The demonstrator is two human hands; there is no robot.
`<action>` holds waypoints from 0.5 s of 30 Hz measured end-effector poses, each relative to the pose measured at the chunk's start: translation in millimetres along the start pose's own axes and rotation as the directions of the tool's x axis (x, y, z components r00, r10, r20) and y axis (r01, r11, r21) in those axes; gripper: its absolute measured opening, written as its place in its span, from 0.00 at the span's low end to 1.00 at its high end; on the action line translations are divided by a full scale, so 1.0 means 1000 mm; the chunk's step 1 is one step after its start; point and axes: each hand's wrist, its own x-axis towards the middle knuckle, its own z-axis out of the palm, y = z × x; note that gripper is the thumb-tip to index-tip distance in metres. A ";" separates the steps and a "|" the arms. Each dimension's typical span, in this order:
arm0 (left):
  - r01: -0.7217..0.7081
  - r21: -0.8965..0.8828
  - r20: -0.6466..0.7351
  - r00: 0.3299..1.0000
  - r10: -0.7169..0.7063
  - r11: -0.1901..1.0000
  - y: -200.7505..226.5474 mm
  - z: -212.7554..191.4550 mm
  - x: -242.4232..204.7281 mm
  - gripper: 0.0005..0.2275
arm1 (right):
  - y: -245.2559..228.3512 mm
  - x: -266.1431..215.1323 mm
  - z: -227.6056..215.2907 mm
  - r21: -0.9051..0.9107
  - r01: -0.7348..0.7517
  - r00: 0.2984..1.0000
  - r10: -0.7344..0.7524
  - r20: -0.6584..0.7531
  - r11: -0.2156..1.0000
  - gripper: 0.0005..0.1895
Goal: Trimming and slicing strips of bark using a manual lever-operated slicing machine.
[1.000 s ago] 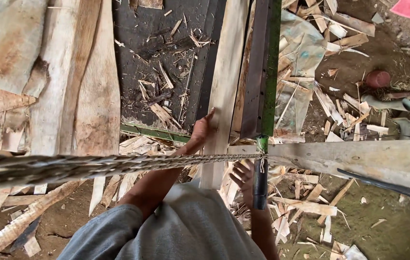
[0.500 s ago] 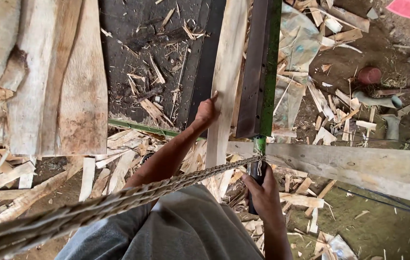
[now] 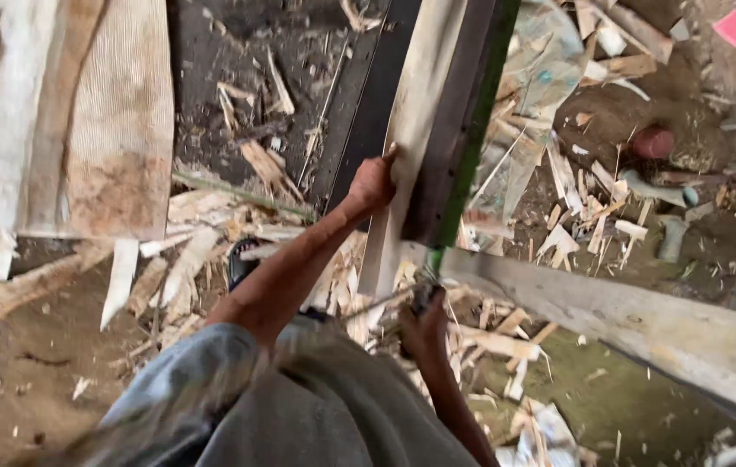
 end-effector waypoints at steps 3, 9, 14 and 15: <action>-0.011 -0.009 -0.025 1.000 0.011 1.000 0.012 0.004 -0.011 0.27 | 0.020 0.005 0.008 -0.067 0.092 0.994 -0.095 -0.045 0.994 0.30; -0.044 -0.120 -0.089 0.995 0.033 0.992 0.047 -0.048 -0.025 0.36 | -0.094 -0.039 -0.071 0.140 -0.148 0.988 0.141 0.062 0.979 0.23; 0.000 -0.020 -0.033 0.999 -0.001 1.000 0.044 -0.060 0.005 0.36 | -0.080 -0.036 -0.059 0.061 -0.115 0.993 0.112 0.039 0.992 0.26; -0.009 -0.001 -0.029 1.000 0.009 1.000 0.042 -0.057 0.015 0.36 | -0.084 -0.035 -0.057 0.031 -0.124 0.992 0.123 0.039 0.992 0.27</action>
